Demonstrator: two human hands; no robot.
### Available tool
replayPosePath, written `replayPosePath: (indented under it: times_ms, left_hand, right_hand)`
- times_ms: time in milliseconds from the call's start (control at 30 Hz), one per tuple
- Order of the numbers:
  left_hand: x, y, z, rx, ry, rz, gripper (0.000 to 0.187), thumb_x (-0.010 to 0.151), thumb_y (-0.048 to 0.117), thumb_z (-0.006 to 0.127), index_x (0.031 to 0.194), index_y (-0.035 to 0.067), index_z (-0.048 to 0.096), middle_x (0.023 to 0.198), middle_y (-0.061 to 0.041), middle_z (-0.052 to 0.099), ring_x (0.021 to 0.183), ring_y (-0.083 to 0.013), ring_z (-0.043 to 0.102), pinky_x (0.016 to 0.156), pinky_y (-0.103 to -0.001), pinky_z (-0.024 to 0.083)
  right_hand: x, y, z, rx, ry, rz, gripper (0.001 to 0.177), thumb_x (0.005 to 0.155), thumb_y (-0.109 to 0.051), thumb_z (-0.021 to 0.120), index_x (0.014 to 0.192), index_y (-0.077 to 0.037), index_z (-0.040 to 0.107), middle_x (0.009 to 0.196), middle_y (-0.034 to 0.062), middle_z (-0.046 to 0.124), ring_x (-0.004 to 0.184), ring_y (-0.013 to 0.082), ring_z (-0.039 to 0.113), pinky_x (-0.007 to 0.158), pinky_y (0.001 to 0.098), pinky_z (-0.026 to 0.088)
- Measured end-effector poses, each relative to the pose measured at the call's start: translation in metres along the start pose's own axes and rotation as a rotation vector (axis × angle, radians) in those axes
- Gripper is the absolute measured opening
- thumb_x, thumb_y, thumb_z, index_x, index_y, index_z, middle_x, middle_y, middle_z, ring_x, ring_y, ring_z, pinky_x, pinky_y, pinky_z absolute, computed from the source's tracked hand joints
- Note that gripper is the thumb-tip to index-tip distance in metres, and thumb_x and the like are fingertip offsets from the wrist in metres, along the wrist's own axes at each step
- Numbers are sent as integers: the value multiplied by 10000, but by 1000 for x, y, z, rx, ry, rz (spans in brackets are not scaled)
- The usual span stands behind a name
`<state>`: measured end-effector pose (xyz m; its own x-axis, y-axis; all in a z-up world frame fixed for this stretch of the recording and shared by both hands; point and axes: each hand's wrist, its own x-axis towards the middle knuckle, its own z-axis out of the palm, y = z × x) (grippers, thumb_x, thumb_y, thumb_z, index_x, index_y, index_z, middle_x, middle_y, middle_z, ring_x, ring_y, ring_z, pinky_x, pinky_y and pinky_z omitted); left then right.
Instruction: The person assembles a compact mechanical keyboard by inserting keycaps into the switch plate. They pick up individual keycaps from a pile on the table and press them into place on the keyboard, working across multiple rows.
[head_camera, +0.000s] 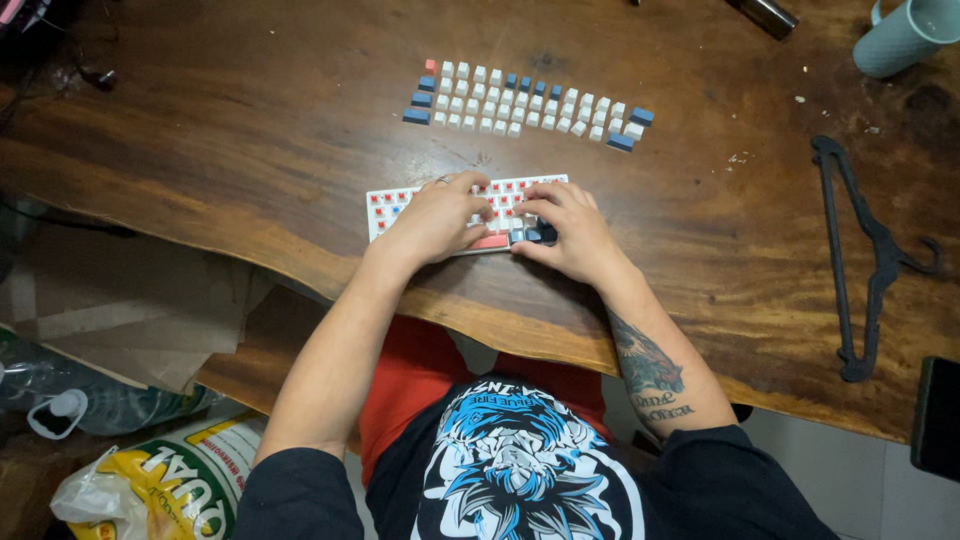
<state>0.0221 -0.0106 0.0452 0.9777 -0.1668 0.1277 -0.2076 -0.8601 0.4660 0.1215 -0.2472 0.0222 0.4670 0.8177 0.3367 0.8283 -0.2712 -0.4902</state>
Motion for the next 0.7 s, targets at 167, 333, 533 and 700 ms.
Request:
replayPosePath:
  times_ms: [167, 333, 533, 700]
  left_hand:
    - [3, 6, 1, 102, 9, 49, 206, 809, 191, 748, 975, 77, 794, 1318, -146, 637, 1200, -346, 613, 1021, -508, 450]
    - [3, 7, 1, 87, 12, 66, 181, 803, 151, 725, 942, 45, 774, 1331, -144, 639, 1190, -348, 612, 998, -499, 472]
    - [0, 13, 4, 125, 100, 130, 165, 775, 124, 706, 883, 10, 755, 1298, -150, 649, 1225, -345, 613, 1009, -480, 481]
    - [1, 15, 1, 119, 78, 83, 170, 767, 106, 687, 892, 29, 773, 1294, -155, 656, 1183, -336, 620, 984, -486, 483]
  right_hand:
    - [0, 1, 1, -2, 16, -17, 505, 741, -366, 880, 1170, -146, 731, 1322, 85, 634, 1275, 348, 539, 1065, 488, 423]
    - [-1, 0, 1, -6, 19, 0, 488, 751, -362, 875, 1172, -158, 737, 1326, 79, 639, 1273, 343, 539, 1069, 483, 425]
    - [-2, -1, 2, 9, 20, 6, 494, 757, -367, 871, 1181, -155, 734, 1335, 83, 634, 1282, 337, 536, 1071, 482, 421]
    - [-2, -1, 1, 11, 8, 24, 495, 764, -368, 868, 1196, -162, 743, 1336, 84, 632, 1287, 334, 534, 1074, 481, 416]
